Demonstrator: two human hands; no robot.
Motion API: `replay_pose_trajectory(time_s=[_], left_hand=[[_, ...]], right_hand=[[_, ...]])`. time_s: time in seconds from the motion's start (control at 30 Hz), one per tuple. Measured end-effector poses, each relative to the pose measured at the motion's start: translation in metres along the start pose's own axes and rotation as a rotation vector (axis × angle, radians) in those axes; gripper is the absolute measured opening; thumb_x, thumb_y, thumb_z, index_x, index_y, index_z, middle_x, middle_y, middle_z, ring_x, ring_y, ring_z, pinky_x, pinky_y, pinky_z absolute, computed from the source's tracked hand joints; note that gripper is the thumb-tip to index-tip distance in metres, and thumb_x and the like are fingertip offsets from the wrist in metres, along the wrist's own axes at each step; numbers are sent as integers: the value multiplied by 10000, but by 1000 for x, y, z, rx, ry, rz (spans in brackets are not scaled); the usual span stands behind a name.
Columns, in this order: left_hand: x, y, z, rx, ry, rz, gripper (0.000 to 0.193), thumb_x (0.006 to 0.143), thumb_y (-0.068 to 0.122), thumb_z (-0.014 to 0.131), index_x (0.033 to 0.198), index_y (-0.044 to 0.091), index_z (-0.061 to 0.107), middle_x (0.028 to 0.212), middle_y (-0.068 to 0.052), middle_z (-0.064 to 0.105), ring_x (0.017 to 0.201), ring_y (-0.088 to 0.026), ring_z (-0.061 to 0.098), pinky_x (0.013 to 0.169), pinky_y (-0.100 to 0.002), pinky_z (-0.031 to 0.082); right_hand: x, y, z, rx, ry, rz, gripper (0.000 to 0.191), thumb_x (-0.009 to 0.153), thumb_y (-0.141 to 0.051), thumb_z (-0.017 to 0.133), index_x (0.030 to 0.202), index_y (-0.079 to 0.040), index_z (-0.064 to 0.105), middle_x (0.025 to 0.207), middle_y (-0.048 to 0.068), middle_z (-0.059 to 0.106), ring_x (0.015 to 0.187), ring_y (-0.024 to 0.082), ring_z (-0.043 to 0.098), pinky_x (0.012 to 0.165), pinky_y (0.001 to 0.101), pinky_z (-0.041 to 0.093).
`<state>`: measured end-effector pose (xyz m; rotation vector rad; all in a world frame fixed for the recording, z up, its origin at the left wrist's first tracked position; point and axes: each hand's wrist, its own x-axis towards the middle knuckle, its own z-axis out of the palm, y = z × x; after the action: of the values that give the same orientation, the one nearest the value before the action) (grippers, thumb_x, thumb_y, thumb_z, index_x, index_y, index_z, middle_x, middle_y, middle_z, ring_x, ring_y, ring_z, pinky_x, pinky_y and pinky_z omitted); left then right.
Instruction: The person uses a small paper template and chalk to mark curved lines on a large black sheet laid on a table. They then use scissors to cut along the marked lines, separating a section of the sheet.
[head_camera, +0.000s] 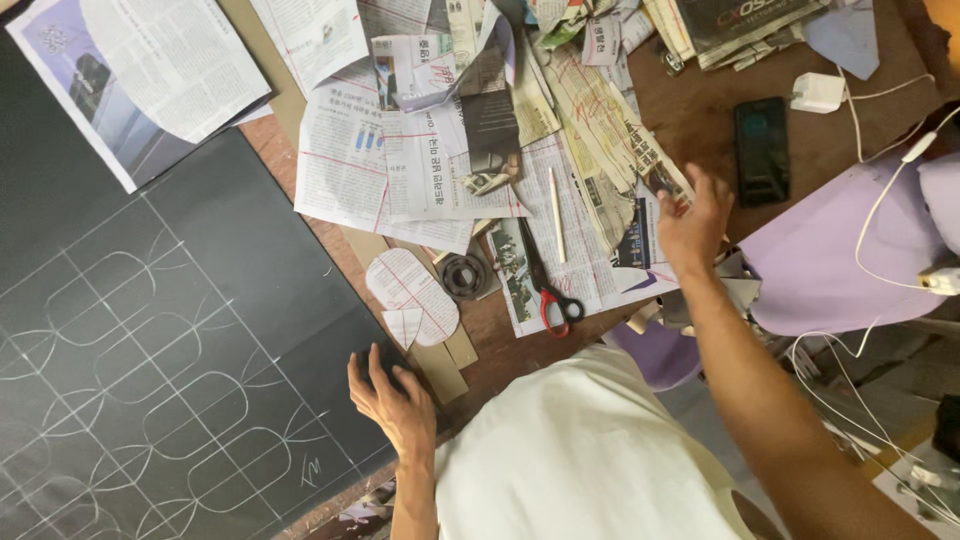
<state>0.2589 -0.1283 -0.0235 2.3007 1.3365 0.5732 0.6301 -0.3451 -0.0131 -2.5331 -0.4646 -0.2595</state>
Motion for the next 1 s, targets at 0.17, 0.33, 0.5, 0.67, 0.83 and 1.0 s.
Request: replay_pose_trajectory(time_s=[0.17, 0.33, 0.5, 0.67, 0.83, 1.0], left_hand=[[-20, -13, -13, -6, 37, -59, 445, 956, 24, 596, 1400, 42, 577, 1514, -236, 434, 1354, -422, 445, 1123, -555, 361], [-26, -12, -25, -32, 70, -53, 442, 962, 21, 591, 1404, 37, 570, 1518, -234, 426, 1359, -417, 442, 1121, -558, 351], [-29, -3, -32, -76, 50, -55, 425, 970, 17, 579, 1394, 38, 575, 1530, -227, 422, 1351, -403, 442, 1112, -554, 353], [-28, 8, -30, -145, -11, -58, 379, 976, 21, 579, 1353, 37, 614, 1525, -221, 422, 1350, -400, 441, 1103, -534, 371], [-19, 21, -28, -147, -15, 2, 355, 968, 27, 596, 1322, 39, 633, 1505, -213, 446, 1355, -396, 453, 1111, -530, 374], [-13, 30, -29, -163, -41, 11, 339, 978, 38, 605, 1316, 48, 632, 1497, -211, 454, 1351, -395, 457, 1109, -526, 384]], right_hand=[[24, 0, 1, 44, -89, -133, 664, 836, -109, 884, 1418, -17, 578, 1326, 185, 611, 1256, 391, 480, 1079, 515, 373], [30, -4, -3, 118, -165, 99, 514, 821, -96, 881, 1289, -29, 681, 1036, 122, 702, 1044, 293, 595, 917, 420, 479], [26, 10, -11, 483, -155, 314, 179, 956, -67, 828, 1094, 16, 750, 948, 62, 739, 816, 109, 662, 704, 229, 530], [22, 19, -31, 735, -201, 451, 160, 990, -85, 776, 1097, 12, 708, 1008, 36, 730, 873, 84, 681, 764, 225, 572], [23, 7, -50, 855, -266, 431, 127, 1016, -83, 727, 1106, 1, 695, 1009, 47, 734, 858, 87, 687, 694, 223, 526], [18, -16, -52, 995, -336, 421, 128, 1027, -84, 693, 1116, 8, 700, 951, 55, 735, 757, 99, 669, 618, 225, 491]])
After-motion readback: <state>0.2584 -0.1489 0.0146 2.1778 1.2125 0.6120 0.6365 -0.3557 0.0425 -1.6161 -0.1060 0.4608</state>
